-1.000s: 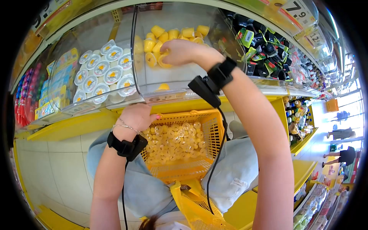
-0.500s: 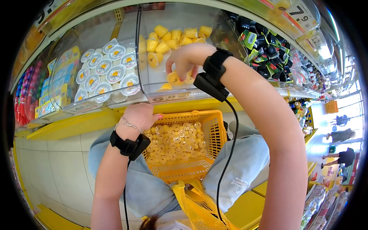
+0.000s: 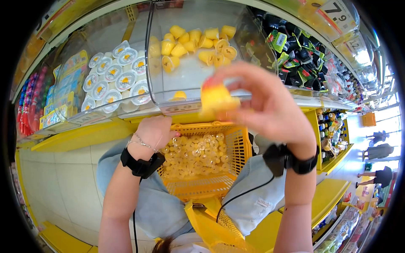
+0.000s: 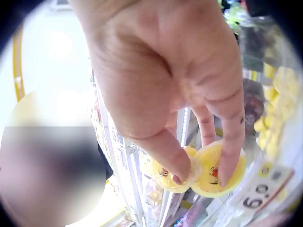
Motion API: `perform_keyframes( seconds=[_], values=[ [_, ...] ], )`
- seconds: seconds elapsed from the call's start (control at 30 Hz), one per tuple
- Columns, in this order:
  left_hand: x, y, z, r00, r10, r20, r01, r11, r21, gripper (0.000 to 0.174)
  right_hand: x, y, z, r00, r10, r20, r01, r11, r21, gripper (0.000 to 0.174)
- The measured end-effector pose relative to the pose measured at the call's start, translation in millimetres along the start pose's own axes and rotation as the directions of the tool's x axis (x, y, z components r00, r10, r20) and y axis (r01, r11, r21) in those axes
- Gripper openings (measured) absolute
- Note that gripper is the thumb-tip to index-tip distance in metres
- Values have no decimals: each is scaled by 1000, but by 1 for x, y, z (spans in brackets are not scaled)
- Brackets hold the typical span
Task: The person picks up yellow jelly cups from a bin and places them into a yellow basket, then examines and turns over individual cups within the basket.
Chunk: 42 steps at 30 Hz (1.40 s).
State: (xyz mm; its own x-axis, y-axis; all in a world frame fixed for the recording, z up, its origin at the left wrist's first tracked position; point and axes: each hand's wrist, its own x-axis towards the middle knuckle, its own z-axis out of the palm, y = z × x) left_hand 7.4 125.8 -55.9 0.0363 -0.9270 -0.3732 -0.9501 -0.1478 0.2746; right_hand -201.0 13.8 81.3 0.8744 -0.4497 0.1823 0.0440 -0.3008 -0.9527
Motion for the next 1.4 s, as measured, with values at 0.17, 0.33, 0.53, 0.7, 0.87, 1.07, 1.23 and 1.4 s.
perform_keyframes(
  seconds=[0.17,0.33,0.53,0.7,0.87,1.07,1.23,1.4],
  values=[
    [1,3,14,991,98,86,-93,993,-68,39,-52,77,39,911,220,350,-369,814,449,45],
    [1,3,23,949,249,194,-197,947,-253,55,-70,141,71,832,425,357,-545,505,669,41],
    [2,23,16,905,384,185,-246,825,-508,61,-69,154,63,821,524,224,-474,408,781,38],
    [7,31,18,946,304,116,-181,787,-590,51,-72,156,60,821,537,193,-425,350,835,42],
    [8,31,18,945,315,91,-225,824,-521,44,-72,150,60,825,528,200,-438,375,817,45],
    [12,27,24,944,326,57,-240,795,-557,46,-72,151,64,777,602,185,-477,369,798,41],
    [10,29,18,949,315,-14,-249,721,-647,49,-69,149,62,776,607,172,-458,354,816,37],
    [13,21,28,930,360,-71,-334,752,-568,39,-70,154,64,763,619,185,-437,283,854,44]
  ],
)
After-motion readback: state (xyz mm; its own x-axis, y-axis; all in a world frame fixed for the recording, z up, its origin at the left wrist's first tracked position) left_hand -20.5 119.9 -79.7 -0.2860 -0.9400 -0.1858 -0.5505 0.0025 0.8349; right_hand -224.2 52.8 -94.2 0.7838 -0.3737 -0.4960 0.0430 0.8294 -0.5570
